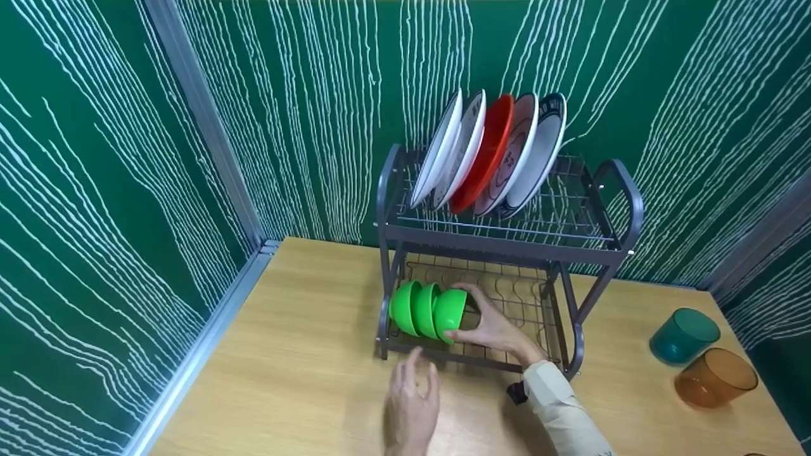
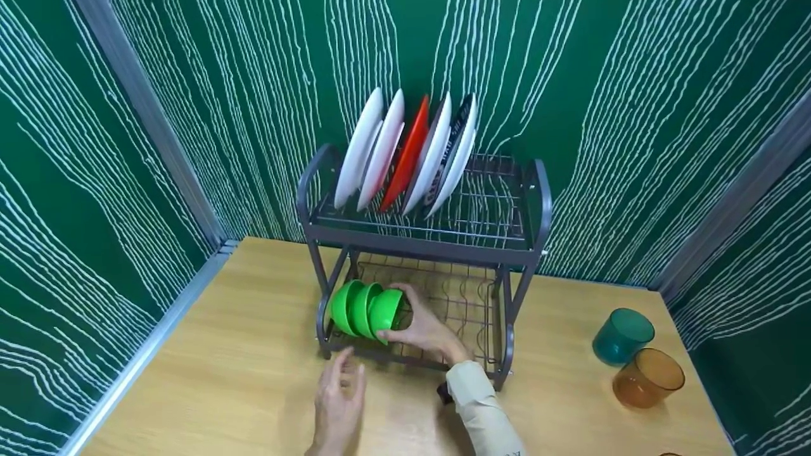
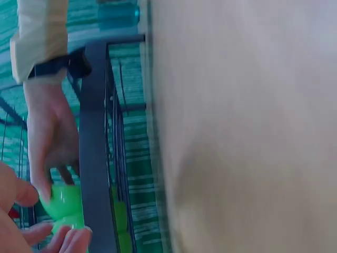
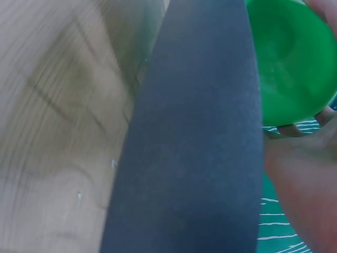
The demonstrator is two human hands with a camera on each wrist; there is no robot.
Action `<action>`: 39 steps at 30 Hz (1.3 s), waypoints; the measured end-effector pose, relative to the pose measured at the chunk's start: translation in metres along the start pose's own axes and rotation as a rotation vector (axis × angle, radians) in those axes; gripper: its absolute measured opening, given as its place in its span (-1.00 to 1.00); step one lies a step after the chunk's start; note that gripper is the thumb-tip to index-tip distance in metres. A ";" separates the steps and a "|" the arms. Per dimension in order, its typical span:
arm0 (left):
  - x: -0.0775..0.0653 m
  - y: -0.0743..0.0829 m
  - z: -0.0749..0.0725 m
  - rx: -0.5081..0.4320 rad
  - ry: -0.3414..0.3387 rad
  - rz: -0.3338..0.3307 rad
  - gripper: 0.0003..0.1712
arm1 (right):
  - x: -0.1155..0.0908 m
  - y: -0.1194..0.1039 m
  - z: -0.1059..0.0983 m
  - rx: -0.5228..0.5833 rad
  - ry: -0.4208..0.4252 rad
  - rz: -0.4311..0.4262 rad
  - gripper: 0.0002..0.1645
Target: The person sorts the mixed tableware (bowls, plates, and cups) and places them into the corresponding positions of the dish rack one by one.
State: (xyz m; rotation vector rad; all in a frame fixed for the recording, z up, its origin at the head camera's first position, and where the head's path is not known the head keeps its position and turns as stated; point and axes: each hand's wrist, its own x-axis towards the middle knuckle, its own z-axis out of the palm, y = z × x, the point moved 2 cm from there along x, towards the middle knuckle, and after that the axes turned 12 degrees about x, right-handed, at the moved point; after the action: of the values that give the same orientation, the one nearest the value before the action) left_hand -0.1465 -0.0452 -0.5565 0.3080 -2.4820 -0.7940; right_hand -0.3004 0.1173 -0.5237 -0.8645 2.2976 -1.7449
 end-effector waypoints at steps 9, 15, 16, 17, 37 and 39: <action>0.035 -0.015 0.000 -0.190 0.233 -0.043 -0.41 | -0.004 0.003 -0.007 -0.018 -0.014 0.016 0.10; 0.061 -0.024 0.004 -0.185 0.247 -0.105 -0.42 | -0.005 0.001 -0.008 -0.020 -0.025 0.032 0.07; 0.064 -0.026 0.005 -0.187 0.236 -0.110 -0.43 | -0.005 0.001 -0.008 -0.024 -0.031 0.032 0.07; 0.068 -0.027 0.006 -0.190 0.229 -0.111 -0.46 | -0.005 0.001 -0.007 -0.024 -0.034 0.035 0.07; 0.093 -0.046 0.027 -0.340 0.263 -0.038 -0.81 | -0.006 -0.006 0.012 -0.039 0.004 0.102 0.28; 0.093 -0.049 0.030 -0.365 0.236 -0.041 -0.80 | -0.013 -0.008 0.011 -0.041 0.032 0.080 0.27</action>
State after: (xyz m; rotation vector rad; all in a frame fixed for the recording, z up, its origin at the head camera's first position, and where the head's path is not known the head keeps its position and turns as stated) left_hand -0.2379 -0.1030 -0.5693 0.3008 -2.0704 -1.1353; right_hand -0.2816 0.1132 -0.5233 -0.7458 2.3616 -1.6966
